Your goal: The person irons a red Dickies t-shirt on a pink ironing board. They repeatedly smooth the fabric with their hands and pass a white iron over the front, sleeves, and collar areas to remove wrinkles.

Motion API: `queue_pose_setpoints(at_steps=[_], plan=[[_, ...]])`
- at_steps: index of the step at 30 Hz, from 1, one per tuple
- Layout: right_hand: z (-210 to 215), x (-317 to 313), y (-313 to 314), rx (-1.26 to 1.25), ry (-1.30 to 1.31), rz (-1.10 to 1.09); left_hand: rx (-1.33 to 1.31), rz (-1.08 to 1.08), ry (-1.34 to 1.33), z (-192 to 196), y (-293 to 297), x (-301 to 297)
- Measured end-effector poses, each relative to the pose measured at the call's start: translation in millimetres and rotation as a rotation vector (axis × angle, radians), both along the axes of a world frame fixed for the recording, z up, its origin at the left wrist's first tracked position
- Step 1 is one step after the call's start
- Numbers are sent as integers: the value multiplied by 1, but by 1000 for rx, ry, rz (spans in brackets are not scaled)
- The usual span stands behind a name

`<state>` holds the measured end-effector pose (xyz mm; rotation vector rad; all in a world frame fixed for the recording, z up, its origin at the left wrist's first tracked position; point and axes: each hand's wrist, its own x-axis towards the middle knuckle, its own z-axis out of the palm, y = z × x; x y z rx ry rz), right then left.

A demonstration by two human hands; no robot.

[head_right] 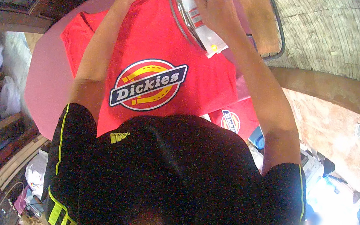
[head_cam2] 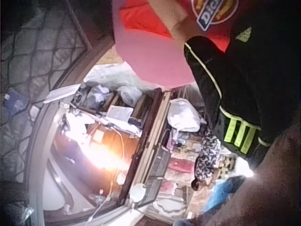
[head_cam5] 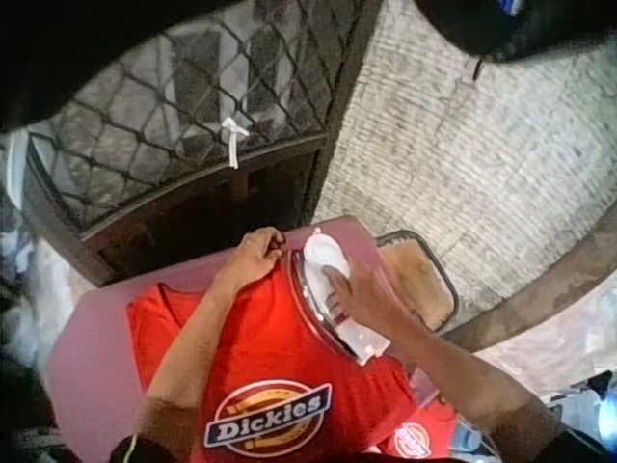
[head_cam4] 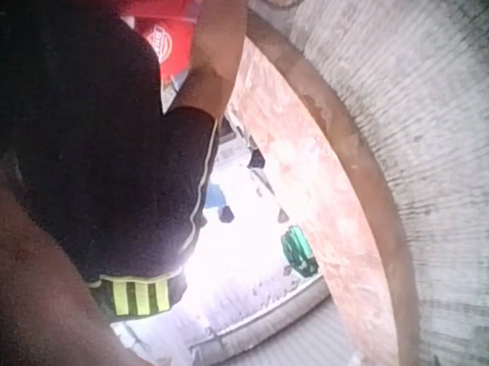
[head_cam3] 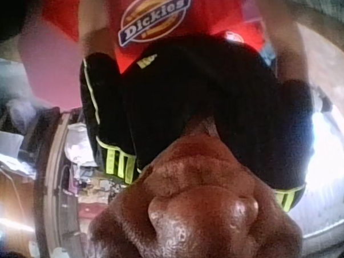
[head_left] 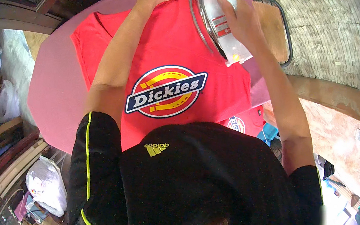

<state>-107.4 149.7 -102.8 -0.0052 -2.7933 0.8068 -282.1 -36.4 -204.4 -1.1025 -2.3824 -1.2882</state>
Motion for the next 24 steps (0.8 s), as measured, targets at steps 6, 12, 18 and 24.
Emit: queue_pose_setpoints(at_steps=[6, 12, 18, 24], plan=[[-5, -24, 0, 33, -87, -58, 122, 51, -236, 0, -10, 8], [19, -35, -16, -99, -255, -78, 102, 227, -121, -2, -12, 20], [-15, -59, -9, 123, 46, -11, 306, 215, -134, -23, -13, 13], [-1, -52, -10, 15, -106, -30, 245, 221, -129, -13, -16, 17]])
